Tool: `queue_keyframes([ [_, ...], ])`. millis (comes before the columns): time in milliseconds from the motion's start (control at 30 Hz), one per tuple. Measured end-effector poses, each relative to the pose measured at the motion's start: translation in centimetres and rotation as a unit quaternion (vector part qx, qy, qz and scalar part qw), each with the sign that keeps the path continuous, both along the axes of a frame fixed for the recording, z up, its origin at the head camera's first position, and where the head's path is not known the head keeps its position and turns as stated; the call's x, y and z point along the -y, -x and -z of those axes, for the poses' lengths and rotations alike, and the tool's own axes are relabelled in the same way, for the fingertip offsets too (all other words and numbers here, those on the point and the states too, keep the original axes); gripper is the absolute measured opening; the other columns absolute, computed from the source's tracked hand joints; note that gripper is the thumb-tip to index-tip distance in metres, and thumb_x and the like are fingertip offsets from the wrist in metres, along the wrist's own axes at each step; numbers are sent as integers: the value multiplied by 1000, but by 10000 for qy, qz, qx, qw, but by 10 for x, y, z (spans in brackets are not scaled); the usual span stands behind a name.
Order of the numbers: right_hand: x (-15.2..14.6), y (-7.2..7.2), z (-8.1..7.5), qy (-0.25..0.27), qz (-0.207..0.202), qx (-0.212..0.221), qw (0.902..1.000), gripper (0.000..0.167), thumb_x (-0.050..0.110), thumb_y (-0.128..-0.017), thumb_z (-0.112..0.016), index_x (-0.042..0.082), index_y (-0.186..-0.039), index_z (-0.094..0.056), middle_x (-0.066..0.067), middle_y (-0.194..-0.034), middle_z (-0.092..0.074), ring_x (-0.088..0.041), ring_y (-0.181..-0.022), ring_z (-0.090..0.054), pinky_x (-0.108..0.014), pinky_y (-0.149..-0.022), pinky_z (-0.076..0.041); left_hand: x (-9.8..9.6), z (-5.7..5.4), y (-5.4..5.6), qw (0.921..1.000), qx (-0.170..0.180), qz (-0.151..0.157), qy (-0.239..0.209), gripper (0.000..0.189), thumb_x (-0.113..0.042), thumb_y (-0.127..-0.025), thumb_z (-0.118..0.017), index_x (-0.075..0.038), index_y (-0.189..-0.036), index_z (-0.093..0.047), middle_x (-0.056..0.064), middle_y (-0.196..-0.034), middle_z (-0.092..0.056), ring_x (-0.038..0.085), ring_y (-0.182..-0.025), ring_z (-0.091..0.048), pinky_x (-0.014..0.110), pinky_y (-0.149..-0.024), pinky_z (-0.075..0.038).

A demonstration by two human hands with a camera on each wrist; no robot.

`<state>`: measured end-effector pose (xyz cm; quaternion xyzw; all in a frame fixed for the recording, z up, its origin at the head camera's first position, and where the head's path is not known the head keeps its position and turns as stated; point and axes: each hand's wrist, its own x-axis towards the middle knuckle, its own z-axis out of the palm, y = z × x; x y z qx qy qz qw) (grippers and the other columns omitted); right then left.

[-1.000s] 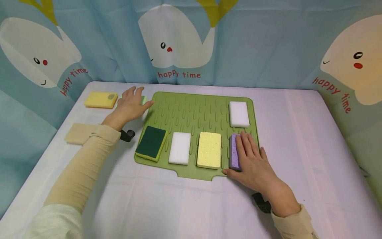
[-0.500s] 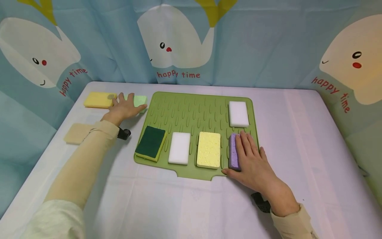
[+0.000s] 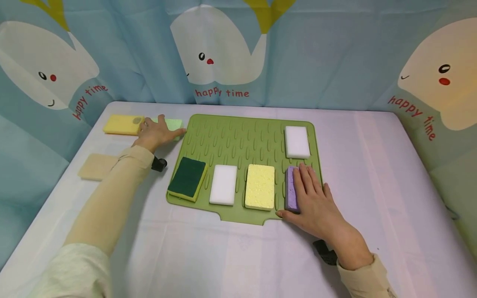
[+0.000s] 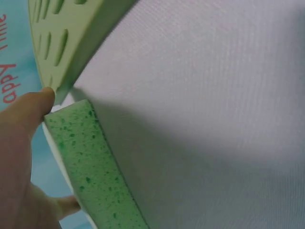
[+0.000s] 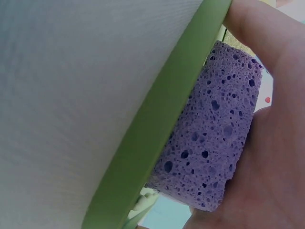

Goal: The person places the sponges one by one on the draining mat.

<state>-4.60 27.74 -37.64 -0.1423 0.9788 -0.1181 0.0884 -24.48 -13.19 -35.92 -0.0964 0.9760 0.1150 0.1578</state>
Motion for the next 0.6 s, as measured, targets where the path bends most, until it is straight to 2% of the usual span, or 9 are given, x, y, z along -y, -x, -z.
queue_keyframes([
  [167, 0, 0, 1, 50, 4, -13, 10000, 120, 60, -84, -69, 2, -159, 4, -24, -165, 5, -43, -153, 5, -78, -105, -18, -3, 2, 1, 9998, -153, -66, 123, 101, -74, -89, -46, 0, -153, -19, 41, -147, -21, 52, -136, -26, 61, -110, -31],
  [600, 0, -1, 0, 20, 12, 9, 10000, 120, 60, -84, -69, 2, -159, 4, -24, -165, 5, -43, -153, 4, -77, -106, -18, -7, 5, 0, 9992, -286, -179, 202, 90, -67, -95, -42, 1, -152, -22, 41, -145, -23, 52, -134, -27, 60, -110, -30],
])
